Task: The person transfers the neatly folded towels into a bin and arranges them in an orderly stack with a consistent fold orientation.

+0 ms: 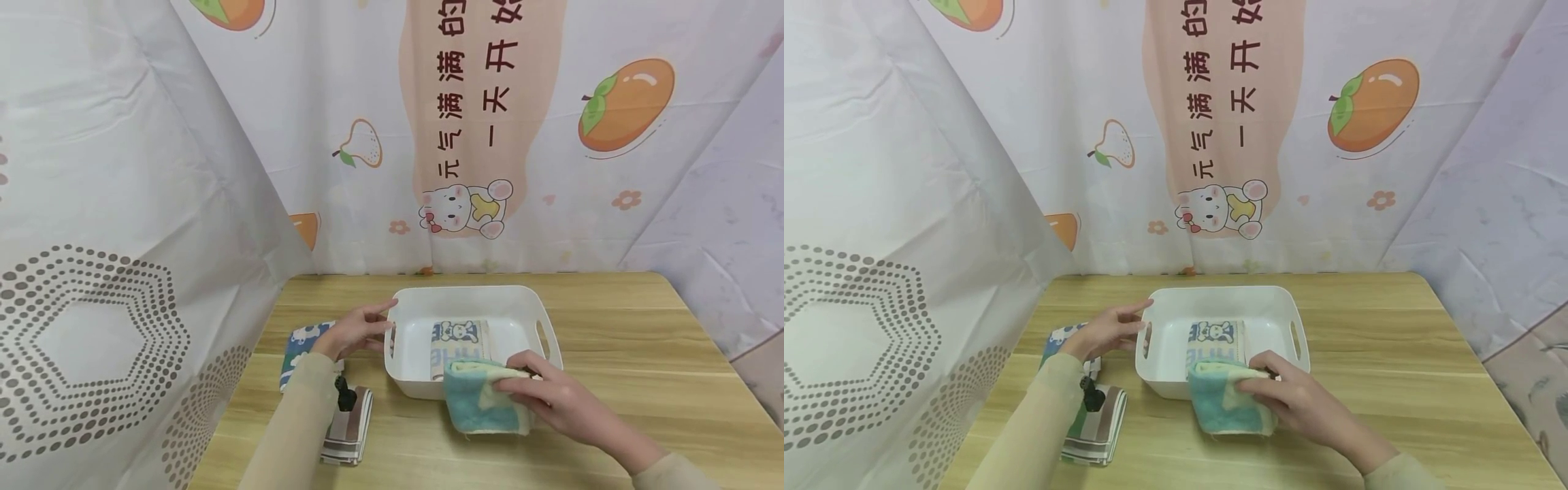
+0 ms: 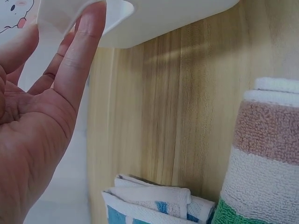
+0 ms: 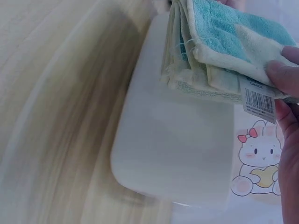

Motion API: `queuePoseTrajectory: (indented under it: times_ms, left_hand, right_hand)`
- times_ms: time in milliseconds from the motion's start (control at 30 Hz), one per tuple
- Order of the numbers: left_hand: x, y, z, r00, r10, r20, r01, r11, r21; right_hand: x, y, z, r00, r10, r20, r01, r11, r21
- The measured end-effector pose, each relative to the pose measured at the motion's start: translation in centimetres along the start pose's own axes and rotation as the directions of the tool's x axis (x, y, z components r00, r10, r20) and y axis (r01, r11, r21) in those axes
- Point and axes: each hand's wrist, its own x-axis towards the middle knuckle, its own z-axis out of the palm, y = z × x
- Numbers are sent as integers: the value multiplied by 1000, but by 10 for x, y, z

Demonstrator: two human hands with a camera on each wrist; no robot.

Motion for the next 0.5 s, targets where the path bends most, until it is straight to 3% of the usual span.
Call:
queuePoseTrajectory:
  times_ms: [500]
  left_hand:
    - [-12, 3, 2, 999, 23, 24, -24, 999, 34]
  right_hand:
    - [16, 6, -15, 1000, 20, -16, -20, 1000, 7]
